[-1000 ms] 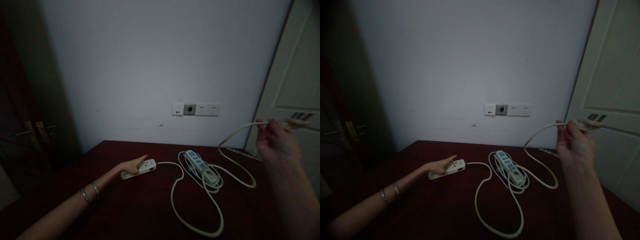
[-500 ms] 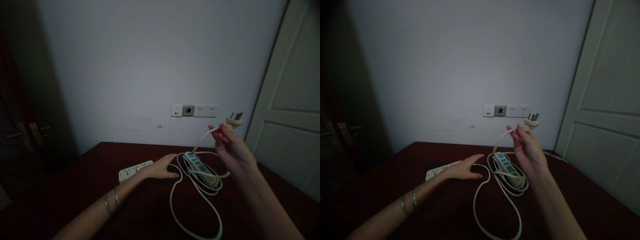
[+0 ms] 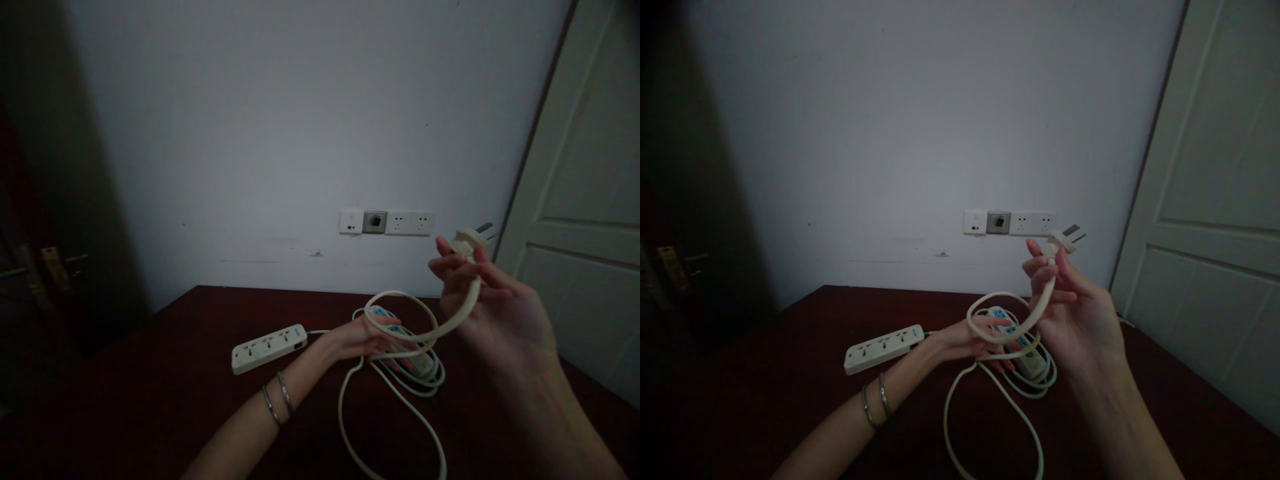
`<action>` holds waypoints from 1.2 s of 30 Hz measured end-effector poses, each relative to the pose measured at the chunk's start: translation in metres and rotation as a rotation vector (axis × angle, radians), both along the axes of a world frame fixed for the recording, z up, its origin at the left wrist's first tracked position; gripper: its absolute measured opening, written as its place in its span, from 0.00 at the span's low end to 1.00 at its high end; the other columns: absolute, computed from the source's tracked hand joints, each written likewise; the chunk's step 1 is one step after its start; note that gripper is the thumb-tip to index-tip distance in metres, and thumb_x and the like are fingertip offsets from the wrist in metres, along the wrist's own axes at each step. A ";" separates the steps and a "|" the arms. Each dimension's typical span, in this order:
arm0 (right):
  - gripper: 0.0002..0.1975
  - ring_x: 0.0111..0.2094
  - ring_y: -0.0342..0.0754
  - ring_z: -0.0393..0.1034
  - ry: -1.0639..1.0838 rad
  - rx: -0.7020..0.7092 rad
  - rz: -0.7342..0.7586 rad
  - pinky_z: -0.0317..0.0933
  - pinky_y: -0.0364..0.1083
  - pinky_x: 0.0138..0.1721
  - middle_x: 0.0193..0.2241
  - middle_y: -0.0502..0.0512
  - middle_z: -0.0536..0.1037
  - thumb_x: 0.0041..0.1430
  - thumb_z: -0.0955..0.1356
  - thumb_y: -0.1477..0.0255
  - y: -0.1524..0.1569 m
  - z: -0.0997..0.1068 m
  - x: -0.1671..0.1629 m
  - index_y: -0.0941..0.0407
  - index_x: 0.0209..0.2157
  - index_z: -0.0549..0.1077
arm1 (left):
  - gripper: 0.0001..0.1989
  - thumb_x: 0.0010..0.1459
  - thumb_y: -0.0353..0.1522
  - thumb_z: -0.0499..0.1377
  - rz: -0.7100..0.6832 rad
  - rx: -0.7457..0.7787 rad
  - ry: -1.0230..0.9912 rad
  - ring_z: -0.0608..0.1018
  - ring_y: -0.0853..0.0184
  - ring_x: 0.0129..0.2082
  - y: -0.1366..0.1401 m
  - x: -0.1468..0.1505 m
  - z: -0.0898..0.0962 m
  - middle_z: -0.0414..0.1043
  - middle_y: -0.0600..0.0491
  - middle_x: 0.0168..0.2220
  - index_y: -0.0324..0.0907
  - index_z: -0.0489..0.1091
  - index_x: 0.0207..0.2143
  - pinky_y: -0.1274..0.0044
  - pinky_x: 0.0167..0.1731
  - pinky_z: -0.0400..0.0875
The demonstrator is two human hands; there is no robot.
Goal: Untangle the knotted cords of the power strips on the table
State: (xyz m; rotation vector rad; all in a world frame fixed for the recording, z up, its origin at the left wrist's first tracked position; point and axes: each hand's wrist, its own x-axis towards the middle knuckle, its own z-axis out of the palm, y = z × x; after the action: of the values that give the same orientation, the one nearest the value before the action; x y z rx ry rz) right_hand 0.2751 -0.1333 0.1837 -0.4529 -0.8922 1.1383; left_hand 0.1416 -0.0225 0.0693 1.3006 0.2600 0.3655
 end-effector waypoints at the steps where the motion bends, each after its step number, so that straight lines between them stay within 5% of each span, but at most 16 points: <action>1: 0.18 0.19 0.31 0.58 -0.035 0.025 -0.017 0.49 0.23 0.12 0.27 0.52 0.66 0.63 0.56 0.69 -0.001 0.000 -0.001 0.56 0.40 0.75 | 0.22 0.50 0.35 0.60 -0.093 -0.065 0.007 0.77 0.61 0.34 0.000 -0.003 0.001 0.71 0.41 0.41 0.37 0.65 0.48 0.68 0.35 0.69; 5: 0.20 0.16 0.33 0.45 -0.202 0.096 -0.094 0.35 0.29 0.07 0.27 0.52 0.63 0.62 0.55 0.67 -0.005 -0.003 -0.008 0.52 0.44 0.74 | 0.20 0.54 0.33 0.55 -0.275 -0.201 0.029 0.77 0.59 0.36 0.006 -0.008 -0.003 0.71 0.40 0.41 0.35 0.64 0.49 0.69 0.34 0.67; 11: 0.20 0.16 0.35 0.28 -0.338 0.161 -0.157 0.20 0.35 0.08 0.24 0.48 0.57 0.59 0.56 0.63 -0.006 -0.006 -0.006 0.50 0.46 0.73 | 0.38 0.55 0.52 0.43 -0.170 -0.430 -0.227 0.76 0.55 0.33 0.027 -0.024 0.003 0.70 0.30 0.41 0.26 0.60 0.51 0.69 0.29 0.67; 17: 0.14 0.15 0.32 0.46 -0.292 0.130 -0.168 0.34 0.35 0.08 0.26 0.50 0.62 0.48 0.69 0.65 0.003 -0.003 -0.003 0.52 0.38 0.76 | 0.52 0.44 0.63 0.43 -0.080 -0.287 -0.435 0.69 0.44 0.48 0.017 -0.064 0.052 0.61 0.26 0.51 0.31 0.51 0.59 0.56 0.42 0.61; 20: 0.13 0.17 0.34 0.55 -0.308 0.105 -0.214 0.42 0.35 0.08 0.27 0.51 0.66 0.44 0.71 0.67 0.010 -0.002 -0.005 0.52 0.36 0.76 | 0.46 0.46 0.55 0.54 -0.019 -0.136 -0.419 0.72 0.47 0.45 0.012 -0.078 0.065 0.63 0.29 0.51 0.36 0.48 0.60 0.57 0.40 0.63; 25: 0.14 0.18 0.38 0.61 -0.314 0.116 -0.282 0.50 0.36 0.10 0.26 0.51 0.67 0.44 0.72 0.68 0.017 0.000 0.005 0.53 0.36 0.76 | 0.29 0.50 0.29 0.58 0.302 0.029 -0.356 0.73 0.68 0.28 0.016 -0.091 0.074 0.71 0.39 0.39 0.32 0.59 0.55 0.78 0.26 0.67; 29: 0.18 0.19 0.38 0.62 -0.287 0.088 -0.344 0.51 0.37 0.12 0.27 0.51 0.68 0.41 0.74 0.68 0.018 0.001 0.021 0.55 0.38 0.76 | 0.24 0.48 0.26 0.59 0.432 0.146 -0.350 0.64 0.78 0.17 0.020 -0.100 0.081 0.71 0.47 0.32 0.33 0.67 0.50 0.84 0.13 0.56; 36: 0.14 0.21 0.36 0.60 -0.139 0.050 -0.424 0.50 0.36 0.14 0.29 0.54 0.68 0.42 0.74 0.72 0.024 0.004 0.043 0.59 0.35 0.77 | 0.17 0.43 0.28 0.63 0.576 0.185 -0.368 0.68 0.76 0.20 0.023 -0.115 0.088 0.74 0.46 0.32 0.35 0.73 0.40 0.86 0.12 0.54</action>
State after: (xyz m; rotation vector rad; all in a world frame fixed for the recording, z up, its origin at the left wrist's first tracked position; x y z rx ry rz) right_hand 0.3180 -0.1095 0.1876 -0.6515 -0.8900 0.7014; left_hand 0.0267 0.0010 0.1570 1.2948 0.2896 1.1274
